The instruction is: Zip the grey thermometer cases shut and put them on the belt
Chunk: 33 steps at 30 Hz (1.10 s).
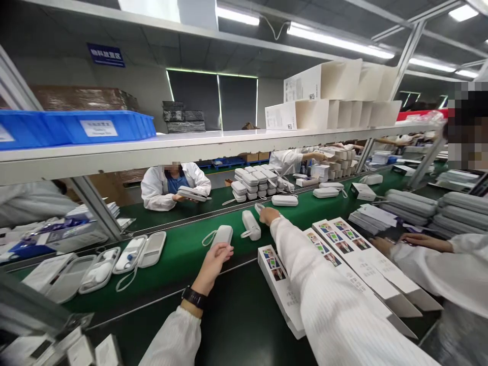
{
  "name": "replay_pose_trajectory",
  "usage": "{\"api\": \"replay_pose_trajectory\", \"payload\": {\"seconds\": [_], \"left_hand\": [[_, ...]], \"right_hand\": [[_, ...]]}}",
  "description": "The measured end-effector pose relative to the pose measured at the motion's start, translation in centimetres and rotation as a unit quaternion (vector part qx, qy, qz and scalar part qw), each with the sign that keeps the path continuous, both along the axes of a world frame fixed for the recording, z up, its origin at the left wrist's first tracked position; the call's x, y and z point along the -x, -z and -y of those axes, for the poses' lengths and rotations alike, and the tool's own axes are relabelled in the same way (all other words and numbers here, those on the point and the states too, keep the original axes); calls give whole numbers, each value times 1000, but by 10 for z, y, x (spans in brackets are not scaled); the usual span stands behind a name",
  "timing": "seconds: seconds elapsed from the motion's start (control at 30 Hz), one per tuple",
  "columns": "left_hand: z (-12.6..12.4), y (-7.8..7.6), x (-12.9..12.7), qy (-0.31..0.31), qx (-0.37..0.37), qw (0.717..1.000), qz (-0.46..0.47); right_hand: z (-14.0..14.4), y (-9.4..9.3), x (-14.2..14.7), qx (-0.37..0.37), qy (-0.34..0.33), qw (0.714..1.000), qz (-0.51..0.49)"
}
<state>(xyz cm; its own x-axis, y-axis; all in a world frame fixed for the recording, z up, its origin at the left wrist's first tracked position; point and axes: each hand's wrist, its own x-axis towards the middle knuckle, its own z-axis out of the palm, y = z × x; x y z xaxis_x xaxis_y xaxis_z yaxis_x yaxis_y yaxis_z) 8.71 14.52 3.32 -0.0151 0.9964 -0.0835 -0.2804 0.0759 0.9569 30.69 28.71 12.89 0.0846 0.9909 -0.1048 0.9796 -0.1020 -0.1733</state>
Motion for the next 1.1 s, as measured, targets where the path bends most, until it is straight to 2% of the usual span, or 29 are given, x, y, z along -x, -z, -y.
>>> {"api": "replay_pose_trajectory", "payload": {"seconds": [0.13,0.2,0.27,0.37,0.47,0.5,0.57,0.63,0.67,0.7,0.73,0.8,0.87,0.9,0.97,1.1], "left_hand": [[25,-25,26,-5,-6,1000,21],[34,-38,39,-16,-4,999,35],[43,-49,52,-19,-4,997,76],[57,-58,73,-6,-25,985,172],[66,-59,89,-7,-70,967,244],[68,-58,93,-19,-83,960,266],[69,-57,100,-70,-91,944,308],[69,-59,108,-143,-83,924,344],[69,-60,112,-182,-86,911,359],[69,-62,117,-219,-97,897,371],[70,-65,122,-248,-111,883,381],[73,-69,131,-285,-139,862,396],[78,-72,137,-292,-145,857,399],[80,-72,138,-289,-148,859,396],[84,-72,137,-279,-160,864,387],[87,-74,133,-269,-200,868,367]], "right_hand": [[20,-42,24,-72,-90,988,-102],[45,-59,47,-114,-156,969,-156],[78,-68,74,-143,-224,942,-204],[128,-63,115,-143,-329,897,-259],[166,-44,149,-80,-443,830,-329],[174,-37,158,-81,-462,810,-352],[185,-24,171,-167,-442,794,-382],[191,-11,180,-312,-340,789,-406],[192,-4,184,-356,-286,780,-427],[192,2,188,-357,-253,774,-457],[192,9,192,-317,-245,773,-492],[191,22,201,-161,-296,761,-554],[191,31,212,-9,-376,714,-591],[192,34,217,34,-400,684,-609],[195,37,227,74,-420,635,-645],[202,36,238,104,-401,574,-706]]}}
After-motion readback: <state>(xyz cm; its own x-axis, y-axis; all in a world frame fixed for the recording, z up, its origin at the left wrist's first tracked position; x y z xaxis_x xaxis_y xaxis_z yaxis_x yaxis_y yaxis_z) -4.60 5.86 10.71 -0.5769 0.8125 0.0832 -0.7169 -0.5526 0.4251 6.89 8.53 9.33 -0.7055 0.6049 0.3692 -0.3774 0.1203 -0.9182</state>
